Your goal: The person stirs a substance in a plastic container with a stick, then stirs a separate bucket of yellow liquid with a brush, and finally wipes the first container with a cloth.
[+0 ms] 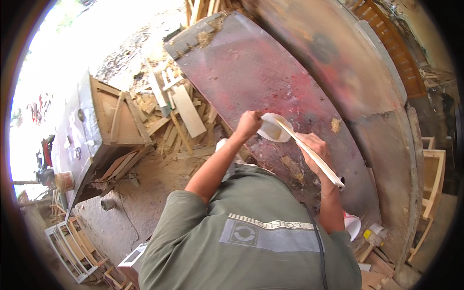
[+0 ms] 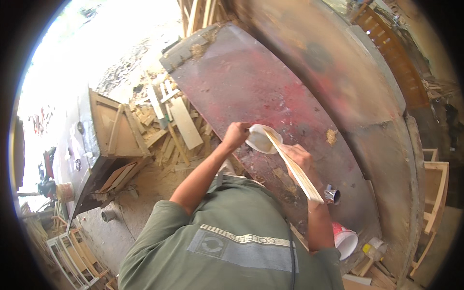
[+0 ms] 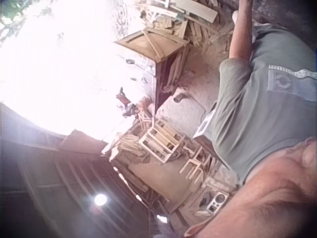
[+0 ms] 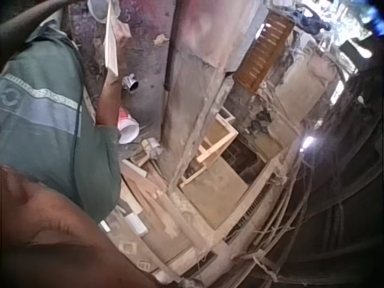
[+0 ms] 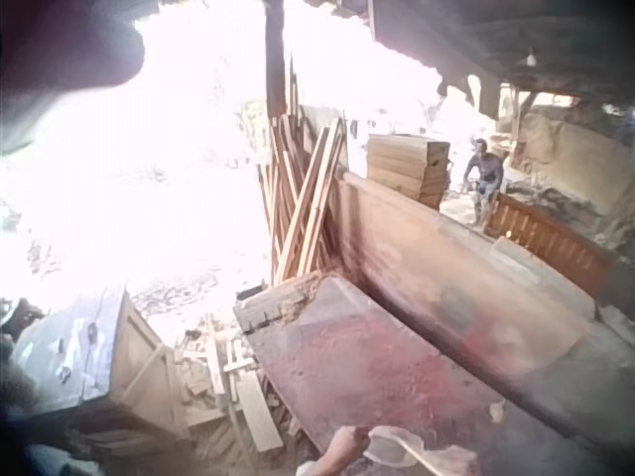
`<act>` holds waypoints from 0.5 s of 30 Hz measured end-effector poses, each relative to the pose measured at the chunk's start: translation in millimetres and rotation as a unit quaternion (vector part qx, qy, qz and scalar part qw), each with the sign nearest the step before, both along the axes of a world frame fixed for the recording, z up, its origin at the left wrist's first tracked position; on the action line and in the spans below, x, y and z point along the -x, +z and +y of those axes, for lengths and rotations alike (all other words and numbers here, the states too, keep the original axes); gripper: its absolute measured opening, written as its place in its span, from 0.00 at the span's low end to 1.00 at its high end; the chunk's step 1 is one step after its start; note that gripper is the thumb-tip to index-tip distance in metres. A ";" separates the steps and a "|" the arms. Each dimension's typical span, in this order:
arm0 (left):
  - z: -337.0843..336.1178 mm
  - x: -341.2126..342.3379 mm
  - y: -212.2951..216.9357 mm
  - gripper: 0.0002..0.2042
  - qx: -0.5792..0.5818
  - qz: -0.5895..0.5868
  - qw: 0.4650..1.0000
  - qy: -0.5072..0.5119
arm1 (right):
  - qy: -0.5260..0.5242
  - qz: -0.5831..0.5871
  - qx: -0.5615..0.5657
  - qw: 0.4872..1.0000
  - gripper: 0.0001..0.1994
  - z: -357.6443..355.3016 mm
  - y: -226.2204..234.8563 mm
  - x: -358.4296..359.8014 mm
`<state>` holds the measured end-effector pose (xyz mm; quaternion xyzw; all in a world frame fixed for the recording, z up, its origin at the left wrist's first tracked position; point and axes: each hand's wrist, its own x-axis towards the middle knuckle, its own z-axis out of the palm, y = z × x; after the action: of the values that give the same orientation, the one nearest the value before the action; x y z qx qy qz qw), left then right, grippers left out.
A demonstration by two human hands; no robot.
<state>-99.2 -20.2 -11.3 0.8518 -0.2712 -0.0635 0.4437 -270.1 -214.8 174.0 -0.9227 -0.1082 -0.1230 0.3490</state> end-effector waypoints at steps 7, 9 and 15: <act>8.2 13.4 13.3 0.27 -0.051 0.071 0.996 0.036 | -0.150 -0.012 -0.184 0.971 0.12 -27.2 45.4 61.1; 24.3 18.0 32.2 0.34 -0.048 0.126 0.988 0.074 | -0.230 -0.018 -0.245 0.942 0.16 -48.8 32.0 75.2; 113.0 23.5 -27.0 0.31 0.134 0.295 0.912 0.251 | -0.307 -0.034 -0.061 0.949 0.18 -112.5 -113.6 70.1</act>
<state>-122.7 92.8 -38.4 0.7673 0.0890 -0.1611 0.6144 -340.2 -327.4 60.5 -0.8835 0.1760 -0.2617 0.3463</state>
